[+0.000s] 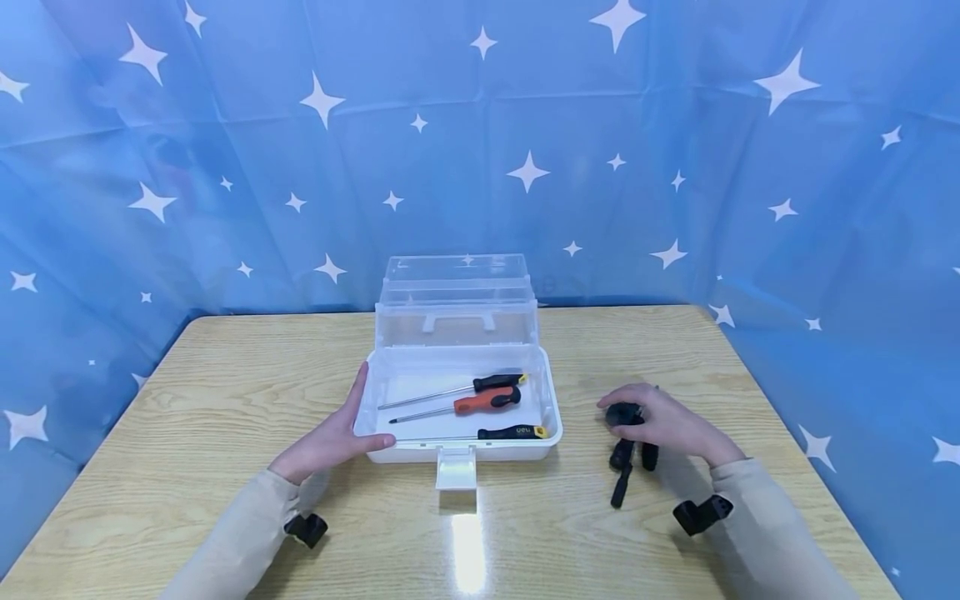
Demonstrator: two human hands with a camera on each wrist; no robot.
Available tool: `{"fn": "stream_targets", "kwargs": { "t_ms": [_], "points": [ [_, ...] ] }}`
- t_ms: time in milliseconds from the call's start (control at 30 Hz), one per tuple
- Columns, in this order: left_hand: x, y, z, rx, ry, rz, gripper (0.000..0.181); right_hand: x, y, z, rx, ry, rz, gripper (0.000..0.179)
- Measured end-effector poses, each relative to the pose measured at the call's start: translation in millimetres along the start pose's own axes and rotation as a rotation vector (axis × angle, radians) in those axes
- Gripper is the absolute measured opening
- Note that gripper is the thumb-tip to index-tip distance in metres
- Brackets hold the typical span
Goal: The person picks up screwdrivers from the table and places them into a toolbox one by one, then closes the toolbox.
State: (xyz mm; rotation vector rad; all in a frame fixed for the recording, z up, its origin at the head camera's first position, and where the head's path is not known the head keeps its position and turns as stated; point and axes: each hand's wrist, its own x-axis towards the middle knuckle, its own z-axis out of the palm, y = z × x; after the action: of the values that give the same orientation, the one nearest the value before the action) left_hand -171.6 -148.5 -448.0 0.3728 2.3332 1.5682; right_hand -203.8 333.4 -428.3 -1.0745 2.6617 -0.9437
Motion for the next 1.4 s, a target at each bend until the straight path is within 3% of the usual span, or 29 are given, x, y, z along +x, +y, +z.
{"fn": "stream_targets", "kwargs": {
  "t_ms": [667,933,1400],
  "points": [
    [-0.4,-0.1,-0.4,0.037,-0.003,-0.034,0.121,-4.8,25.7,-12.9,0.034,-0.064,0.041,0.035],
    [1.1,-1.1,-0.3,0.011,-0.006,0.0,0.121,-3.0,29.7,-13.4,0.063,-0.109,0.099,0.036],
    [0.5,-1.2,-0.6,0.034,-0.001,-0.019,0.121,5.0,26.6,-8.9,0.04,-0.087,0.159,0.037]
  ]
}}
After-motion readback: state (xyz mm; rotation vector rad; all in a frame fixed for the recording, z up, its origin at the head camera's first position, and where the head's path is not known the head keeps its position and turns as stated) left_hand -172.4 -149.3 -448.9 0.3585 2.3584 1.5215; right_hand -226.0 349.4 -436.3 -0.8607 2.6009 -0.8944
